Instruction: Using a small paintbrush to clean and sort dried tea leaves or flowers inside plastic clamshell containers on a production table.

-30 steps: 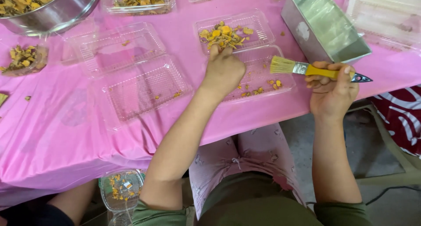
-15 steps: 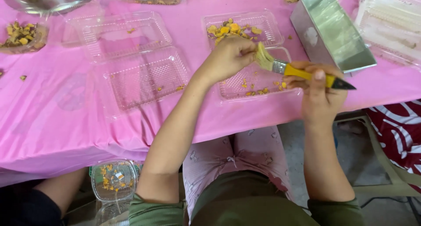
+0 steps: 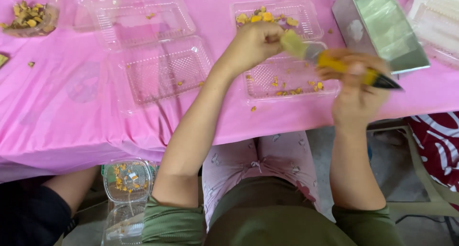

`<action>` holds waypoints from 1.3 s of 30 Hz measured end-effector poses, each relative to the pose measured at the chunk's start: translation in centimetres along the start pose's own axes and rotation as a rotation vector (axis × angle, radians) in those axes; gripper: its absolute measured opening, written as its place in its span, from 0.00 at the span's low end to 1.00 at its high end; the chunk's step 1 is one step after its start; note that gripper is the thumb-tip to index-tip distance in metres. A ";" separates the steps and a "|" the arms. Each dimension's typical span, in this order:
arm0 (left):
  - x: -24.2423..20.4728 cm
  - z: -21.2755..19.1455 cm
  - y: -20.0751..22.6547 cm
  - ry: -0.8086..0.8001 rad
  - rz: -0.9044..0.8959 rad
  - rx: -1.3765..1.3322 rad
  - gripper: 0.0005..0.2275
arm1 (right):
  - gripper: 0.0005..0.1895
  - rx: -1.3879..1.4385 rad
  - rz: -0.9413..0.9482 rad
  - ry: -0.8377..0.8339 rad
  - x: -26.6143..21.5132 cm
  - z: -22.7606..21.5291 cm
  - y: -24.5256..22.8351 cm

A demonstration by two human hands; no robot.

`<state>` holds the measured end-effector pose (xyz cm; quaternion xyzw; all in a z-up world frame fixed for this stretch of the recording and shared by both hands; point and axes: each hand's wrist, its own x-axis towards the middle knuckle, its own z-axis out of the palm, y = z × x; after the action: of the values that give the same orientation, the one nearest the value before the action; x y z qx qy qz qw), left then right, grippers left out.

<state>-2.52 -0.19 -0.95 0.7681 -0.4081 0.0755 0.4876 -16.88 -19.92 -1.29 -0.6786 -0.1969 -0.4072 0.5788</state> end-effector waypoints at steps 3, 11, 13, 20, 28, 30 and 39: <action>0.3 -1.0 0.1 0.141 -0.003 -0.184 0.02 | 0.24 -0.070 0.090 -0.029 0.7 -1.2 -0.3; -0.1 -2.0 -3.7 0.362 0.036 0.830 0.08 | 0.21 -0.006 0.143 0.167 -1.6 -3.2 -0.5; -0.5 -2.1 -3.7 0.219 -0.112 0.958 0.08 | 0.21 0.024 0.163 0.166 -2.0 -3.9 0.2; -8.5 -2.0 9.0 0.101 0.266 0.885 0.06 | 0.19 0.109 0.286 0.347 -2.1 -6.8 1.7; -13.8 1.5 7.9 0.117 0.316 1.124 0.10 | 0.21 0.233 0.318 0.415 -3.2 -5.5 2.7; -13.5 2.3 7.7 0.186 0.354 1.141 0.15 | 0.19 0.209 0.316 0.407 -3.3 -6.0 2.4; -13.4 2.7 7.0 0.133 0.283 1.042 0.09 | 0.20 0.189 0.306 0.453 -3.4 -7.8 0.9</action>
<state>-16.96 3.66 -4.38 0.8392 -0.3843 0.3812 0.0521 -20.71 -26.84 -4.54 -0.5353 0.0050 -0.4359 0.7235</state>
